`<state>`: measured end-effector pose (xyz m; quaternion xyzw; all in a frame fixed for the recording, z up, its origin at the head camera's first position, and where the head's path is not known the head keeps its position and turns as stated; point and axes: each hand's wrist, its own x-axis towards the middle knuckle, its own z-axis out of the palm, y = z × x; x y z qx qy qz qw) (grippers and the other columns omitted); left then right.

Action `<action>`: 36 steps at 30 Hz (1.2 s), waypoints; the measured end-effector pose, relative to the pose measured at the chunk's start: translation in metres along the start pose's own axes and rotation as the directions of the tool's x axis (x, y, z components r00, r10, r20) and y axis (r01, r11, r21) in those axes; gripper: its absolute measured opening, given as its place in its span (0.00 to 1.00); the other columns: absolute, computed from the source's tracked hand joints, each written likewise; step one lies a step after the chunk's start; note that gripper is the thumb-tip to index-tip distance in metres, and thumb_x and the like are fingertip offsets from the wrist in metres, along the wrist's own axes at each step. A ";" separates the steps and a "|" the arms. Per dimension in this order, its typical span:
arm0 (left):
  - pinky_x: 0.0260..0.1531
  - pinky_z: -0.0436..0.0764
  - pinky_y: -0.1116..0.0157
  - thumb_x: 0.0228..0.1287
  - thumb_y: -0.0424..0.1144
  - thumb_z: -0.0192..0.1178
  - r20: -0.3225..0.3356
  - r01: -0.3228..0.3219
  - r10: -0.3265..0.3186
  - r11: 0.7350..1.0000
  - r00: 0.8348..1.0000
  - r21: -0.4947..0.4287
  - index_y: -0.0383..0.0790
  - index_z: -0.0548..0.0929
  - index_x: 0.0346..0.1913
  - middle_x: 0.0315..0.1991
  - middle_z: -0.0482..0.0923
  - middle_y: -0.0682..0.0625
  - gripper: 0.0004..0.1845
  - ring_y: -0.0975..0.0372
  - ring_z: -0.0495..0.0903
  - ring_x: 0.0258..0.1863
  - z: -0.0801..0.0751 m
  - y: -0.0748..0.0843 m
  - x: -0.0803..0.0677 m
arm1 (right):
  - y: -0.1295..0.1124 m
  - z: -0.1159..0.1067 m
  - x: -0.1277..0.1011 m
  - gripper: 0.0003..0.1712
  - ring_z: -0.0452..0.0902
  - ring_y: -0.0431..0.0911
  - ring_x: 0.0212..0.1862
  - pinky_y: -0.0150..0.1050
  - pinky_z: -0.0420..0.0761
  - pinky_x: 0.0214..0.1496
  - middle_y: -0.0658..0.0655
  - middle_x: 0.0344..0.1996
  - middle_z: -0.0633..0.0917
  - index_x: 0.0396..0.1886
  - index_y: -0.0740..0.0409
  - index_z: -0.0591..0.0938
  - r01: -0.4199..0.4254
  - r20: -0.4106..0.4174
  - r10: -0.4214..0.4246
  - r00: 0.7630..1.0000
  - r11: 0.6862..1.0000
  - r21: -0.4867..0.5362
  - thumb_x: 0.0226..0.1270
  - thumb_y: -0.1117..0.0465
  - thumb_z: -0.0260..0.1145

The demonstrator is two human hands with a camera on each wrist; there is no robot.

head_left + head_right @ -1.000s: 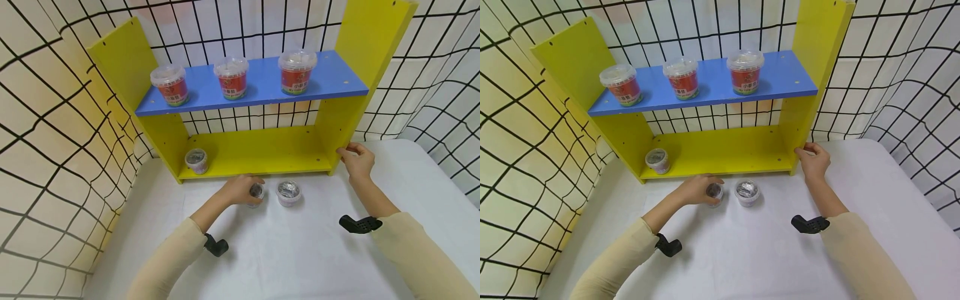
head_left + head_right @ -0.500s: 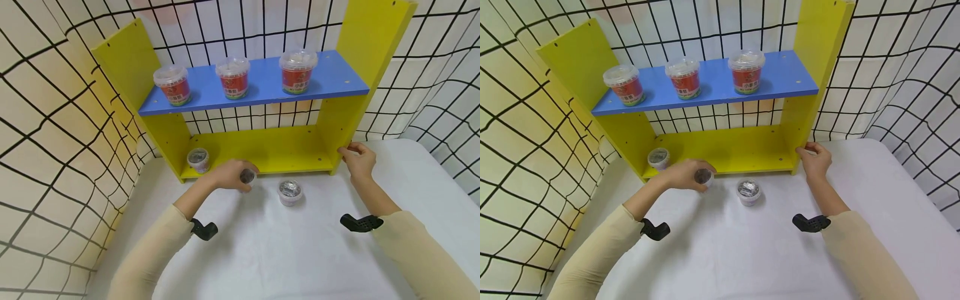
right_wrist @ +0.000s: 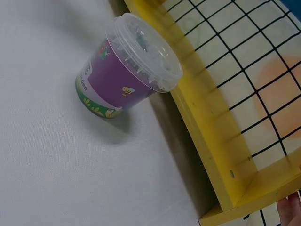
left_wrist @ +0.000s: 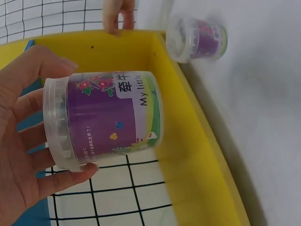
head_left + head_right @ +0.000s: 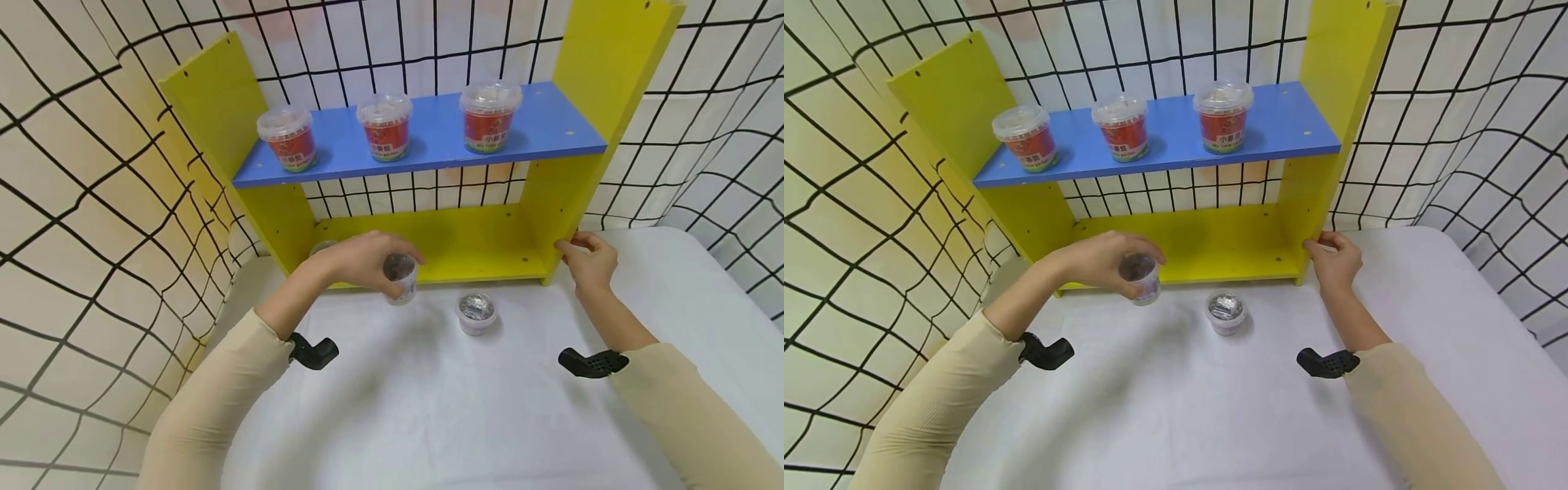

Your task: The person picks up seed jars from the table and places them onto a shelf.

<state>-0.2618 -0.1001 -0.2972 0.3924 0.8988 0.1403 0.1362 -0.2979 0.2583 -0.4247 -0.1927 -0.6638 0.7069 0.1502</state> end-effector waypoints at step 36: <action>0.44 0.76 0.66 0.49 0.44 0.68 -0.071 -0.022 0.023 1.000 0.997 0.018 0.51 0.77 0.54 0.53 0.74 0.54 0.26 0.61 0.72 0.46 -0.004 -0.011 0.003 | 0.002 -0.001 0.003 0.08 0.72 0.35 0.29 0.20 0.76 0.28 0.46 0.30 0.74 0.24 0.47 0.80 -0.023 -0.012 0.023 1.000 1.000 -0.015 0.52 0.66 0.68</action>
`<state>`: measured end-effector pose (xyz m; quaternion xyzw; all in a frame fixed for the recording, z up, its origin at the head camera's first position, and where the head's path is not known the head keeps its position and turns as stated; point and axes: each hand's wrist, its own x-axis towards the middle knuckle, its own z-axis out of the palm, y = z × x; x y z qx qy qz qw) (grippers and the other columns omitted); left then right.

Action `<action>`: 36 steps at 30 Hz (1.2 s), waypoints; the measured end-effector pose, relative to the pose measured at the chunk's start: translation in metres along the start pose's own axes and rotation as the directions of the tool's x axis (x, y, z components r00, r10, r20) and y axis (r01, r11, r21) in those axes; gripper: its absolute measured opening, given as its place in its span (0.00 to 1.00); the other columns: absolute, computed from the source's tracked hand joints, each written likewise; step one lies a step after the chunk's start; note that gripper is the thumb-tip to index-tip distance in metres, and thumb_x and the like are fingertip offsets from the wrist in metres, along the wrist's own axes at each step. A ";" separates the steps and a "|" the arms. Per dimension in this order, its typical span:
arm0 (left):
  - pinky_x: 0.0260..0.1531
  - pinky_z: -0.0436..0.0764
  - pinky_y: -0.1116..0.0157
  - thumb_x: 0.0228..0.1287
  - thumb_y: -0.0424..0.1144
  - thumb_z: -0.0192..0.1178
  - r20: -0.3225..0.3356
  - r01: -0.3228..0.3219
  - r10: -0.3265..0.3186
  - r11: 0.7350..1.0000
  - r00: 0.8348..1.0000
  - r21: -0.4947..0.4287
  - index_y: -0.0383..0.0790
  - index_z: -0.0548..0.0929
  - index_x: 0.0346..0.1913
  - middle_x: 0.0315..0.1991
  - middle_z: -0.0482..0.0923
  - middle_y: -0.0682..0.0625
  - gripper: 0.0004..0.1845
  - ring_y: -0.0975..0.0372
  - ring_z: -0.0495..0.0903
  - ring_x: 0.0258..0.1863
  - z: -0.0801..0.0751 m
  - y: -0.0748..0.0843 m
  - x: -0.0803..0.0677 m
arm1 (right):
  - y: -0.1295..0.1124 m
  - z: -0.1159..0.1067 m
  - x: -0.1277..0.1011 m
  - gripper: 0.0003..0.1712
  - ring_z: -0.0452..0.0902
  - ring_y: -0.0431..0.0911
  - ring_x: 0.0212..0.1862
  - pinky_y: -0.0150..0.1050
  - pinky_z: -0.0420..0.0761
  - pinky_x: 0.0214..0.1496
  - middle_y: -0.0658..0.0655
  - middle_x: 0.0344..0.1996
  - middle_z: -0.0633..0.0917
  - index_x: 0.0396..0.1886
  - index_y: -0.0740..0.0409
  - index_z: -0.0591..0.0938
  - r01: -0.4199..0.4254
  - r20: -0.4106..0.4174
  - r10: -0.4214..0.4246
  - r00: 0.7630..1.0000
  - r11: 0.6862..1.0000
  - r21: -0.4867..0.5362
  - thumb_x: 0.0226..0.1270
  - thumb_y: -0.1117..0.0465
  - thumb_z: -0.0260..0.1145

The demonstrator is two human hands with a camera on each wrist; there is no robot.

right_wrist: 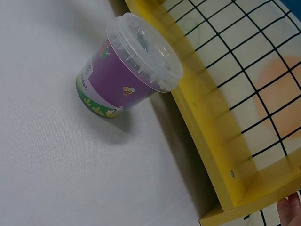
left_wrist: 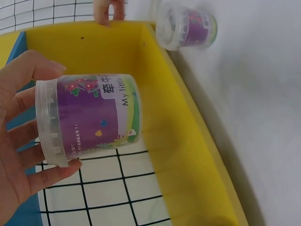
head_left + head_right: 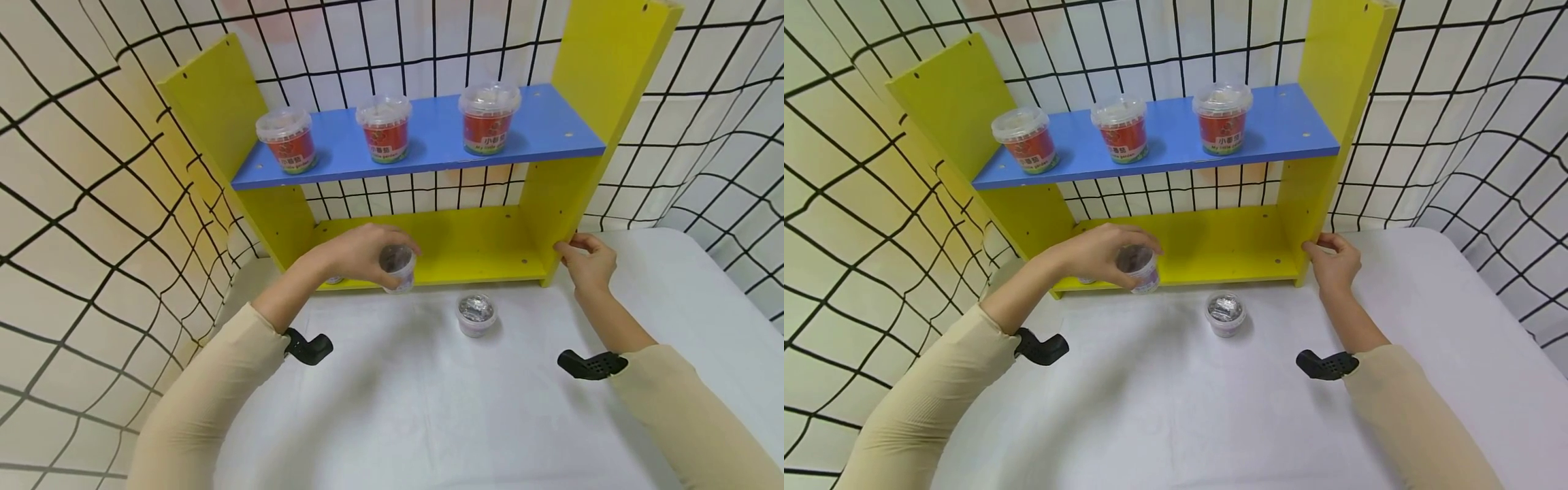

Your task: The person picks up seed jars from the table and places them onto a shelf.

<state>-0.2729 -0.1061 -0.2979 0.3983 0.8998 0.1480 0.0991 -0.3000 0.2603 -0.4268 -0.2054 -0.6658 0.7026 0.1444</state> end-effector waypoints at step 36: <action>0.50 0.74 0.61 0.49 0.40 0.66 0.030 0.175 -0.173 0.983 0.984 -0.049 0.42 0.76 0.57 0.55 0.73 0.50 0.27 0.57 0.71 0.48 0.052 -0.071 0.061 | 0.001 0.001 -0.002 0.08 0.74 0.35 0.25 0.21 0.77 0.28 0.46 0.28 0.75 0.25 0.50 0.79 0.035 -0.019 -0.036 0.999 0.998 -0.047 0.52 0.67 0.68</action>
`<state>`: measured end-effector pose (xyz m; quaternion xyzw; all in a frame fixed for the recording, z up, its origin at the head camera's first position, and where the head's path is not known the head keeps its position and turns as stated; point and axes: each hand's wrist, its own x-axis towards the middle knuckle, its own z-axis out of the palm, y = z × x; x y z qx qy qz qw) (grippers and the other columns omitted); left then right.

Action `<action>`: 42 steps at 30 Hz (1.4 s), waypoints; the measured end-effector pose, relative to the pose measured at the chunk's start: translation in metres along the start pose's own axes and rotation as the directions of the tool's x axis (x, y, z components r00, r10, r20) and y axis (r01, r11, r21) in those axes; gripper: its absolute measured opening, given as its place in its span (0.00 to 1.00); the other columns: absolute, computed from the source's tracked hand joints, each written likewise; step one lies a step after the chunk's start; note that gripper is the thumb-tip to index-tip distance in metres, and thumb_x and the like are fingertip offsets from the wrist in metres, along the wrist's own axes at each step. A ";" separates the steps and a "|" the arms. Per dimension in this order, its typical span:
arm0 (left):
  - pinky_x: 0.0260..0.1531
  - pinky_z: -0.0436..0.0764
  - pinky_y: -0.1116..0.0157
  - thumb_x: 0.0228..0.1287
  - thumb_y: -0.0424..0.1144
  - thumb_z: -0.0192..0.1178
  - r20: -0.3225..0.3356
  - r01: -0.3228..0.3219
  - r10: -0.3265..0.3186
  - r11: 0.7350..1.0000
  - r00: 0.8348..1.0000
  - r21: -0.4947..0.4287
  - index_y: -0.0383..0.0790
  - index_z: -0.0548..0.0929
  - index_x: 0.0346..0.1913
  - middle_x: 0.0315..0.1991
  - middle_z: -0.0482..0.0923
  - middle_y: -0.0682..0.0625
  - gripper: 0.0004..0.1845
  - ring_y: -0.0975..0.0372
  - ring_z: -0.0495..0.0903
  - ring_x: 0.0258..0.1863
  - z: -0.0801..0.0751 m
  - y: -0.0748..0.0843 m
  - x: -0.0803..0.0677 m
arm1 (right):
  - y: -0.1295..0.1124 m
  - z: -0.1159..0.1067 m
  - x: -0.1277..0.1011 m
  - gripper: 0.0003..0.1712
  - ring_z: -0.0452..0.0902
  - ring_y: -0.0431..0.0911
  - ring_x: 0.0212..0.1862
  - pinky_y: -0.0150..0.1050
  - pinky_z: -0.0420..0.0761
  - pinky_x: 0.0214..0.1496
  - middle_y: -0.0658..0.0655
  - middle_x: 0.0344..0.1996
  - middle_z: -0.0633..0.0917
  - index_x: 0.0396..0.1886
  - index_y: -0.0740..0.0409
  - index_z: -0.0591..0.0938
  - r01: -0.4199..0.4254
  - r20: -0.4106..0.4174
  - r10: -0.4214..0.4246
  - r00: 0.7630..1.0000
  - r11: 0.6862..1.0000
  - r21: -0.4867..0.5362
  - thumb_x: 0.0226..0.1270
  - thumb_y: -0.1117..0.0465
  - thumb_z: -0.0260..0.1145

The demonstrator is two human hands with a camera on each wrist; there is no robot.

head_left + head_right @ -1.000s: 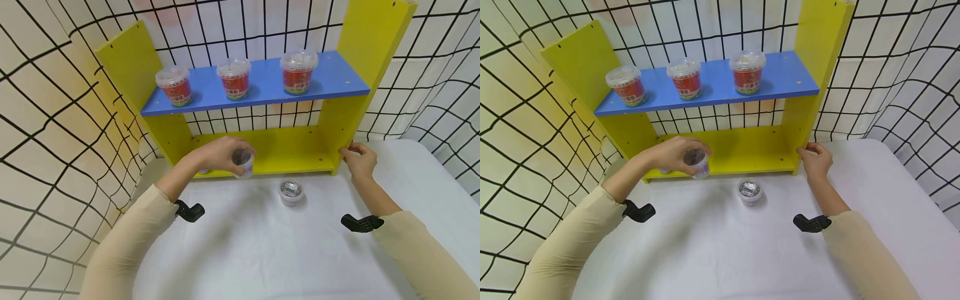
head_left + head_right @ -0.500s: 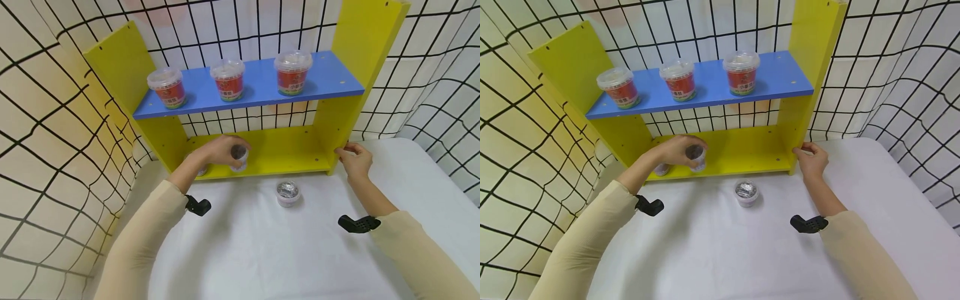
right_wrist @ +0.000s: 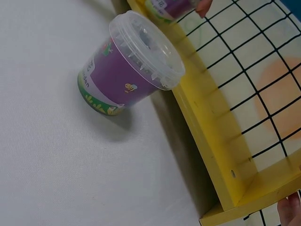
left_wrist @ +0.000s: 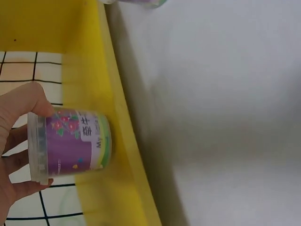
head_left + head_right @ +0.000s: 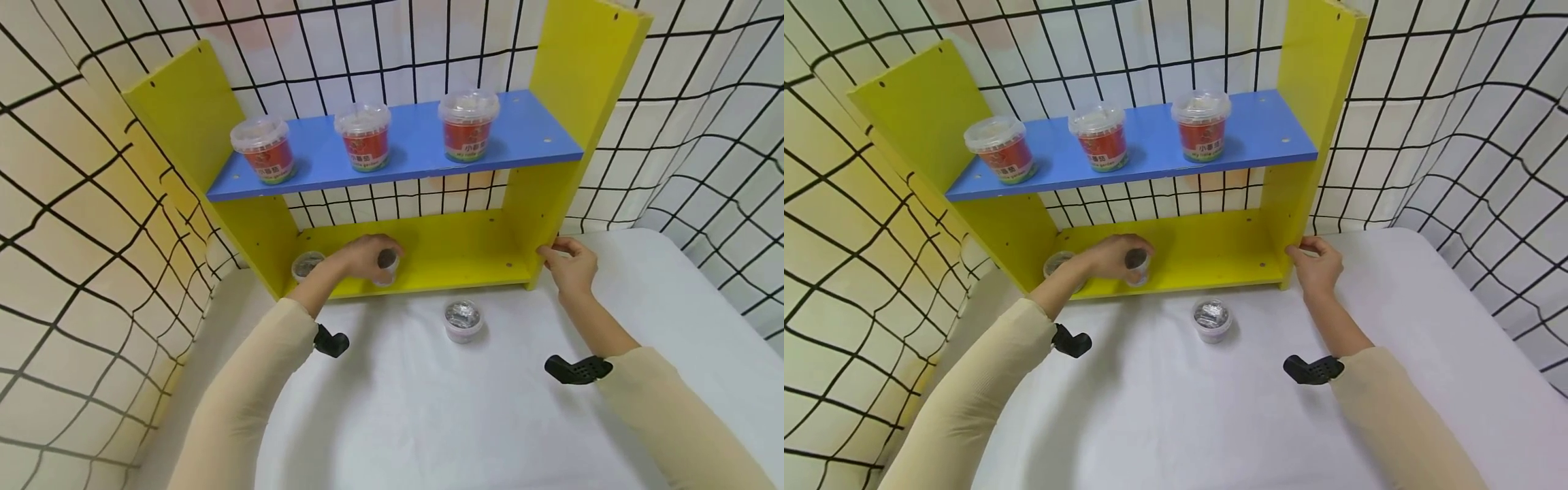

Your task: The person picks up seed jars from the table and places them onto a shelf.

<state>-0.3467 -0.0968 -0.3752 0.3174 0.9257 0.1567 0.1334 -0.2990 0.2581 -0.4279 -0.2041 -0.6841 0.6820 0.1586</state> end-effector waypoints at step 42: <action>0.62 0.65 0.56 0.49 0.43 0.64 -0.196 -0.149 0.175 0.979 0.965 0.138 0.49 0.69 0.64 0.64 0.67 0.49 0.35 0.55 0.65 0.63 0.014 0.002 -0.018 | 0.000 0.001 -0.001 0.09 0.74 0.34 0.24 0.21 0.77 0.27 0.45 0.27 0.76 0.23 0.49 0.79 -0.001 -0.004 0.001 1.000 1.000 -0.002 0.51 0.68 0.68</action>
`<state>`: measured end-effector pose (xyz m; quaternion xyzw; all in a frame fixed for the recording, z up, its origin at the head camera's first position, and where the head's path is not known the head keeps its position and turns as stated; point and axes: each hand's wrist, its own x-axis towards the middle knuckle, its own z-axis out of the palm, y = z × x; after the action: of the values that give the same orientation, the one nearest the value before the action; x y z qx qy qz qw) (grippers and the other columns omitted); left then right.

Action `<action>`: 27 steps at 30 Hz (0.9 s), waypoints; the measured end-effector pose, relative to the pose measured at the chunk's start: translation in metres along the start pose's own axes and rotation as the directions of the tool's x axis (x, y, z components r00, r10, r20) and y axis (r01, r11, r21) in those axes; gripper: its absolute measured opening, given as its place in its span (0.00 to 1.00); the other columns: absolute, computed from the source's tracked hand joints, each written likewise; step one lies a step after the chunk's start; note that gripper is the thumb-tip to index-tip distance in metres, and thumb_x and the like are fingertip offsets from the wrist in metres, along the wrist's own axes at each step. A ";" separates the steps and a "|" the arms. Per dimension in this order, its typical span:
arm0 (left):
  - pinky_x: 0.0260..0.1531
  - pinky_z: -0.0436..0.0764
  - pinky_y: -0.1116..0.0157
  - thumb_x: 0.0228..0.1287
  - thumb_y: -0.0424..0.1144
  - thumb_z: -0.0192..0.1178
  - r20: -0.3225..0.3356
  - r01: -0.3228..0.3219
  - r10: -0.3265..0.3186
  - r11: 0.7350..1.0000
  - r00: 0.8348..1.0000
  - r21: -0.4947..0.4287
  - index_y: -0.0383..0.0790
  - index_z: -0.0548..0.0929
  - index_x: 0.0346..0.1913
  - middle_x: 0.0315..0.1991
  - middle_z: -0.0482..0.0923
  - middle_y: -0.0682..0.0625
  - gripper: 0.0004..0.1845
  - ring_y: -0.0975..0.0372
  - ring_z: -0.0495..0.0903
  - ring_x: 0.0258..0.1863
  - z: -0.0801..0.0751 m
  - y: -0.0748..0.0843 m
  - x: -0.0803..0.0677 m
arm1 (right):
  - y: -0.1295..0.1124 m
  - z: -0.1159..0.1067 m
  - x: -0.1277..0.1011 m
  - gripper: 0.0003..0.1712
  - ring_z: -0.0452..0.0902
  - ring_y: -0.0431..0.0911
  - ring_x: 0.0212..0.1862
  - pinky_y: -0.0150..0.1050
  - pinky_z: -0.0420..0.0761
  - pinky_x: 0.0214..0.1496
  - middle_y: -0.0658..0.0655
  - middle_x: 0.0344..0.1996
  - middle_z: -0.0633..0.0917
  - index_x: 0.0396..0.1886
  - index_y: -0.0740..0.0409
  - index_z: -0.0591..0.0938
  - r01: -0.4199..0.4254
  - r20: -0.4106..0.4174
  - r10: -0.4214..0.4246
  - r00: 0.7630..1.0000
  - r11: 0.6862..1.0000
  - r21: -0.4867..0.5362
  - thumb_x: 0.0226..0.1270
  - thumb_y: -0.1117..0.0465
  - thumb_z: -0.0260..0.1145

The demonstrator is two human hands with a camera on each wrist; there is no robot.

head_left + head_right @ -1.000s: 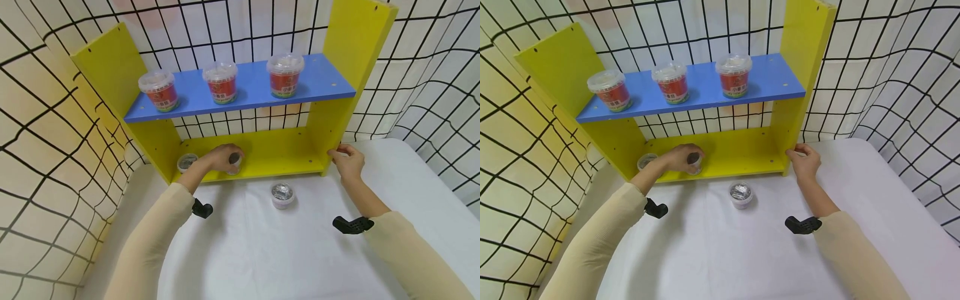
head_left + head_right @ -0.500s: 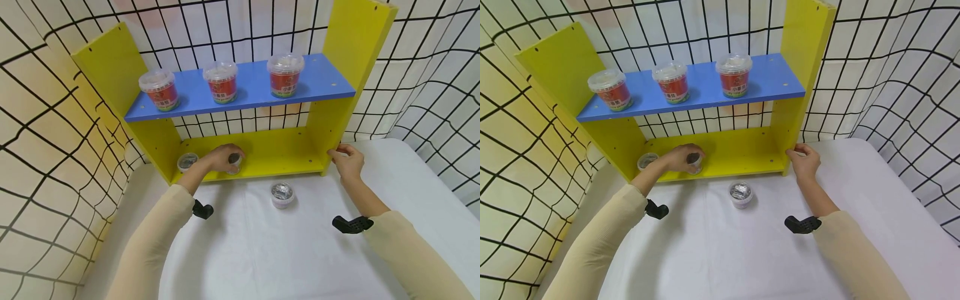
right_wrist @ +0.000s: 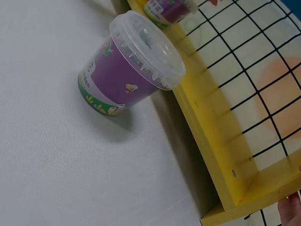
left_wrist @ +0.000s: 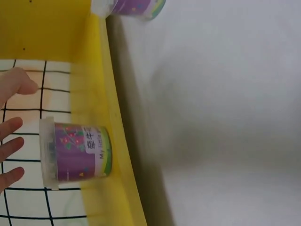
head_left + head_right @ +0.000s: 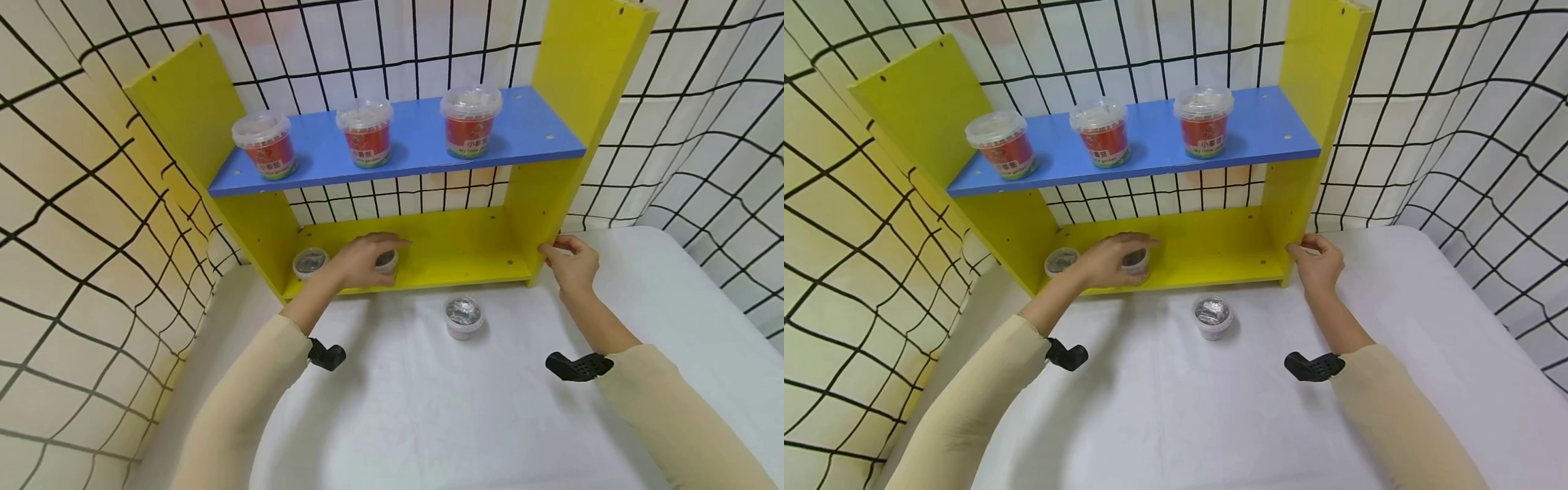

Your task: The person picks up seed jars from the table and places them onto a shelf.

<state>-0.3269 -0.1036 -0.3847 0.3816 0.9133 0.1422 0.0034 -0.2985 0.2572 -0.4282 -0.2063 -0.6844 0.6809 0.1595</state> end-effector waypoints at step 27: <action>0.63 0.63 0.54 0.55 0.50 0.59 -0.019 -0.153 0.154 0.986 0.988 0.063 0.51 0.78 0.56 0.58 0.74 0.50 0.24 0.58 0.69 0.59 0.032 0.044 -0.024 | 0.001 0.000 0.002 0.09 0.73 0.33 0.22 0.21 0.77 0.27 0.45 0.27 0.76 0.23 0.48 0.80 0.005 -0.011 -0.005 1.000 1.000 0.011 0.51 0.68 0.68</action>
<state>-0.2752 -0.0828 -0.4068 0.4491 0.8851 0.1184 -0.0299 -0.3002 0.2580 -0.4297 -0.2073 -0.6803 0.6831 0.1661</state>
